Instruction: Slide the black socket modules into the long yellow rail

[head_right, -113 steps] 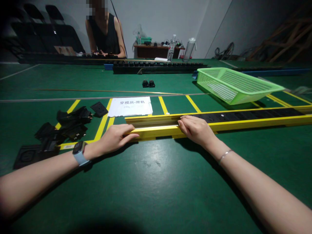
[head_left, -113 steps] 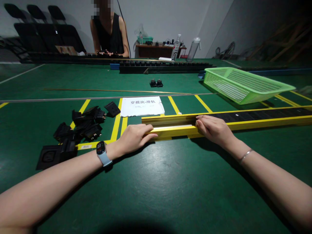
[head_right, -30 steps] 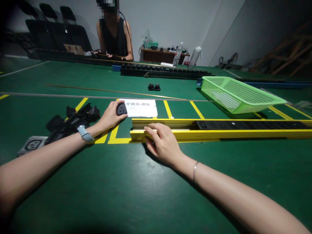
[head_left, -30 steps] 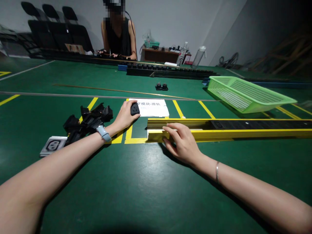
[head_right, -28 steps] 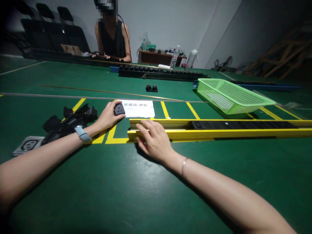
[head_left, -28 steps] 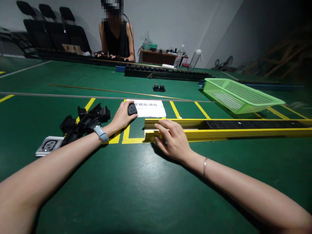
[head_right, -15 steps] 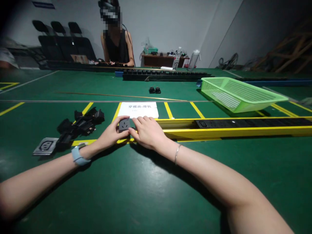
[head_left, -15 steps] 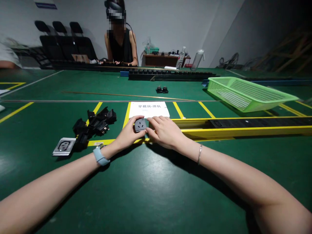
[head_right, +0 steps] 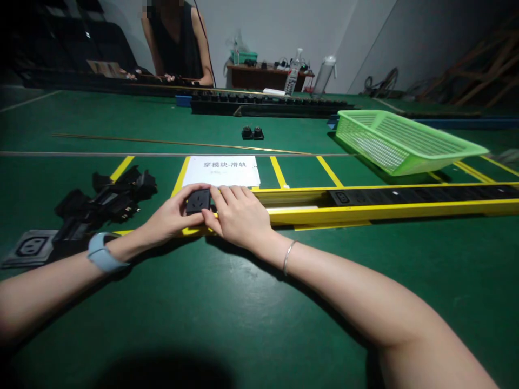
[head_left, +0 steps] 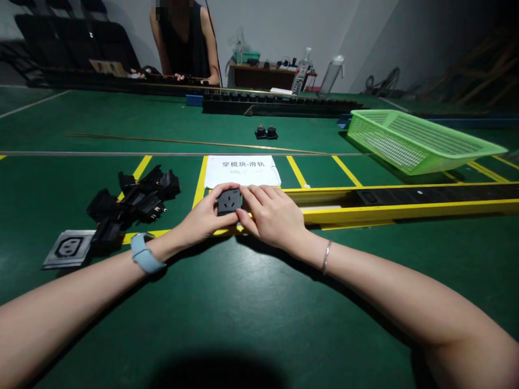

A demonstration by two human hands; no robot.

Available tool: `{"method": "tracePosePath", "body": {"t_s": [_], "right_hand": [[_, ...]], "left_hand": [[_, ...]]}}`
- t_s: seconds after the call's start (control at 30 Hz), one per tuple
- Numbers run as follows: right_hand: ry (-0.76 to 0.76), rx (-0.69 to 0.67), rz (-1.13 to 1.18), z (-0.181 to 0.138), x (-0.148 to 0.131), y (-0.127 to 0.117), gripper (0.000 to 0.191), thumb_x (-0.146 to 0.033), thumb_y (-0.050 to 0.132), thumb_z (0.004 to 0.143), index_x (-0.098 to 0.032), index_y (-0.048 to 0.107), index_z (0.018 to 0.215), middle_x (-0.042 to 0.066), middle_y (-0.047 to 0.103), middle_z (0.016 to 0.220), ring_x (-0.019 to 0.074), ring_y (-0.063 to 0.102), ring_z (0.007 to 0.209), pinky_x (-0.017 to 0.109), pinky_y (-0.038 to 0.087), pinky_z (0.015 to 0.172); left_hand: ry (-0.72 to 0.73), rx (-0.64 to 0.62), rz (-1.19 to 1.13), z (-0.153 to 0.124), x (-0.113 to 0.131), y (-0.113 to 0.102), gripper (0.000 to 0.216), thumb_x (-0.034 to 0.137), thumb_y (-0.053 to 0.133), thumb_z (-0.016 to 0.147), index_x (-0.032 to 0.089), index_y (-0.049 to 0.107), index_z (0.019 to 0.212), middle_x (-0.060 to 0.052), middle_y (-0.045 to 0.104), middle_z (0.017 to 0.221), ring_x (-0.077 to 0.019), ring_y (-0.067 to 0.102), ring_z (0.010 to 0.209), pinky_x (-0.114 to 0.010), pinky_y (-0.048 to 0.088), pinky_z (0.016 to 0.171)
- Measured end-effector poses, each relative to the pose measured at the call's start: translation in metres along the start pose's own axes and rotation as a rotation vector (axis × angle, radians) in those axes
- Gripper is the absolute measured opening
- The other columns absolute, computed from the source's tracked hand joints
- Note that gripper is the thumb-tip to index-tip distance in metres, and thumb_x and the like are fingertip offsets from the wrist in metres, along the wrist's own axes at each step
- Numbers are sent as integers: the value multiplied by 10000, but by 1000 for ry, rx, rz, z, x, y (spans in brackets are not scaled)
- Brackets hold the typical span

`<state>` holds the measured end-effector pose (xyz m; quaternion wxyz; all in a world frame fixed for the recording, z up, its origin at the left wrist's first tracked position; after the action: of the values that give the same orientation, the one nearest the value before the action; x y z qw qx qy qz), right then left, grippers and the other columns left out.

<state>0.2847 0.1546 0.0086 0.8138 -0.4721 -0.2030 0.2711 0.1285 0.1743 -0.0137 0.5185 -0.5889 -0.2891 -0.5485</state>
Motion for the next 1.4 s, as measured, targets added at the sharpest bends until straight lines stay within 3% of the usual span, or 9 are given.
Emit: {"method": "tracePosePath", "body": {"t_s": [0.27,0.53,0.77,1.4], "right_hand": [[-23,-1,-12,-1,0,-1,532,-414,298,990,-30,505,1295,183,581,1242,288,516,1080,416,391,933],[-16,8,8,-3,0,0,545,-423,300,988,-27,496,1306,188,573,1259,290,507,1103,420,375,963],[-8,11,33,-3,0,-2,585,-448,275,991,-34,399,1384,169,568,1260,278,504,1104,402,375,951],[-4,18,50,-3,-1,-3,547,-458,263,992,-75,442,1339,153,584,1220,269,512,1074,393,373,915]], "left_hand": [[-16,-71,-112,2,-8,-1,582,354,734,694,200,518,1212,-89,581,1264,-256,579,1129,-394,482,976],[-4,-66,-64,3,-5,-1,577,361,722,691,202,521,1209,-86,590,1255,-254,585,1115,-387,493,958],[22,-60,-30,1,-4,1,581,372,708,699,215,503,1220,-82,590,1252,-249,585,1108,-376,502,942],[55,-42,-3,0,-4,3,574,378,692,706,224,493,1222,-81,571,1274,-243,575,1120,-370,496,937]]}}
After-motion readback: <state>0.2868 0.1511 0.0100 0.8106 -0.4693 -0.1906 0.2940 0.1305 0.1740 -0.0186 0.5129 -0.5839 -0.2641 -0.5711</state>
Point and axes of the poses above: each hand's wrist, its own z-axis towards the middle knuckle, its own y-axis out of the palm, x = y × z, the point moved 3 cm from there along z, towards the middle knuckle
